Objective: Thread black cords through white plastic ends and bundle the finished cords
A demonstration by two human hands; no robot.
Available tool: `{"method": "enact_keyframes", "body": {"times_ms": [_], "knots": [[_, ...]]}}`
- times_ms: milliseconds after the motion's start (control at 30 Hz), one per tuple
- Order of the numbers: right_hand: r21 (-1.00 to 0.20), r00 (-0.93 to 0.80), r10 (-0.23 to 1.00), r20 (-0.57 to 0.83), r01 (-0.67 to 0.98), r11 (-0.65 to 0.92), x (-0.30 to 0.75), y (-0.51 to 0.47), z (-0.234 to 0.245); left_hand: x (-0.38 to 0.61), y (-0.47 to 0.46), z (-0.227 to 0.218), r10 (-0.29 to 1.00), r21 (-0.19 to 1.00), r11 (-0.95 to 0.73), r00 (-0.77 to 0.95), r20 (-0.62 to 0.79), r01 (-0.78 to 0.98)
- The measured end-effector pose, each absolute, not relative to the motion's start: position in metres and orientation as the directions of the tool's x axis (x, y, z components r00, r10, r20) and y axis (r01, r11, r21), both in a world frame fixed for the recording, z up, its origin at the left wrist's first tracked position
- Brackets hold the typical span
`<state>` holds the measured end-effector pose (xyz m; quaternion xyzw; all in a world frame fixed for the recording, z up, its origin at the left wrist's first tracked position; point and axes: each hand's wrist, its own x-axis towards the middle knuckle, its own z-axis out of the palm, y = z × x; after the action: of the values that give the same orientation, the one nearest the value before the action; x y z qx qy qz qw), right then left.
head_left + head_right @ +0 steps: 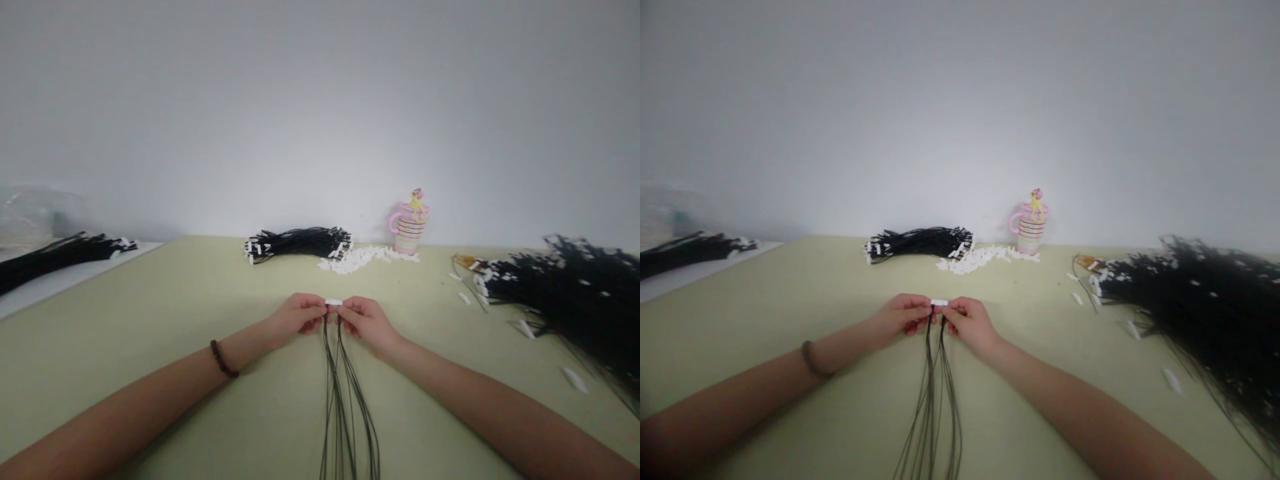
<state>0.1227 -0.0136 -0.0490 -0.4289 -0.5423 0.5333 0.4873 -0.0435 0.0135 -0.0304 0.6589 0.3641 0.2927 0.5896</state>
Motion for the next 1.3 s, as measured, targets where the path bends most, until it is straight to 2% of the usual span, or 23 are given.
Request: {"method": "enact_keyframes", "body": {"times_ms": [300,800,1000,1300], "knots": [[-0.994,-0.155,0.988,0.022,-0.106,0.005,0.1241,-0.0153,-0.0448,-0.0437,0.0156,-0.0332,0.837,0.980,-0.056,0.543,-0.058,0.191],[-0.995,-0.101,0.991,0.093,0.024,0.095,0.1219,-0.0121,-0.0539,-0.0437,0.0148,-0.0334,0.827,0.959,-0.140,0.562,-0.022,0.245],[-0.983,-0.253,0.961,0.110,0.113,0.143,0.1227,-0.0117,-0.0542,-0.0419,0.0120,-0.0333,0.821,0.935,-0.213,0.571,0.014,0.283],[-0.988,-0.233,0.966,0.110,0.076,0.131,0.1200,-0.0129,-0.0532,-0.0378,0.0082,-0.0275,0.867,0.943,-0.154,0.498,-0.014,0.295]]}}
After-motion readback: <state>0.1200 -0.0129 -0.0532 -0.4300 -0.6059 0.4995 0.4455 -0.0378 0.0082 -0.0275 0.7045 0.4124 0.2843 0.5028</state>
